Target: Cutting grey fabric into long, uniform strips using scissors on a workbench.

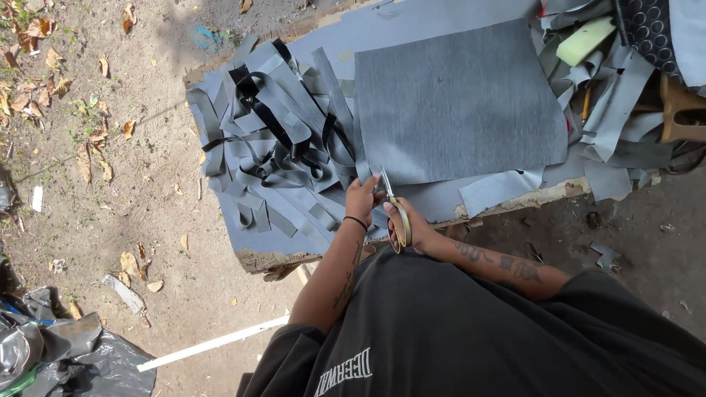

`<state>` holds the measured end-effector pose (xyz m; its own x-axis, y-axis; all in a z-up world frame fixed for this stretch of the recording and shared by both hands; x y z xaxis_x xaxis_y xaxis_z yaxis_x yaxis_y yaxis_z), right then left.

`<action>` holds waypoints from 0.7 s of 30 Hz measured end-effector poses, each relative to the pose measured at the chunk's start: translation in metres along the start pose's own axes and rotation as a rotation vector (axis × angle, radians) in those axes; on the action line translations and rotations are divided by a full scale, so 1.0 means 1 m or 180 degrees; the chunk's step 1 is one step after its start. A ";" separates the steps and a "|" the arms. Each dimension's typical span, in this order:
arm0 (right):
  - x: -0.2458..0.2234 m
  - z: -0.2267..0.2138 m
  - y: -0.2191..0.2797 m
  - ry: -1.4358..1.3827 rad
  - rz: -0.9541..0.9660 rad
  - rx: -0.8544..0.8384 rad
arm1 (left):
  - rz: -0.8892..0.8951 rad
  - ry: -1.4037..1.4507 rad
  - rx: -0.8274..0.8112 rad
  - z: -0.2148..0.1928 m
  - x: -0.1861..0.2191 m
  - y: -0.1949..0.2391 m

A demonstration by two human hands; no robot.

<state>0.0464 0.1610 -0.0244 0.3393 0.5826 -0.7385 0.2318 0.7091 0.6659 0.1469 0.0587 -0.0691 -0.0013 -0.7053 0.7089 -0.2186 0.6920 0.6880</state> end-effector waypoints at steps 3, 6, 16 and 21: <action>0.000 -0.002 -0.002 -0.0071 0.0026 0.0042 | -0.0309 0.0209 -0.0119 0.008 0.018 0.036; -0.001 -0.002 -0.003 -0.0059 -0.0028 0.0018 | -0.0561 0.0800 -0.0144 0.017 0.002 0.026; -0.023 -0.001 -0.014 -0.0271 -0.0154 -0.0135 | -0.0554 0.1207 -0.0099 0.019 -0.015 0.013; -0.025 -0.002 -0.022 -0.0238 -0.0222 -0.0134 | -0.0433 0.1329 -0.0019 0.017 -0.044 -0.025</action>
<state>0.0310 0.1316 -0.0204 0.3912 0.5010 -0.7720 0.2193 0.7639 0.6069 0.1358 0.0699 -0.1203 0.4220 -0.6682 0.6128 -0.1838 0.5988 0.7795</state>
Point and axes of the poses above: each hand's wrist, its own y-axis away from the middle knuckle, its own z-axis out of the palm, x = y × z, the point moved 5 cm from there along -y, towards the middle knuckle, and after that the axes turned 15 degrees about x, right-handed, at the moved point
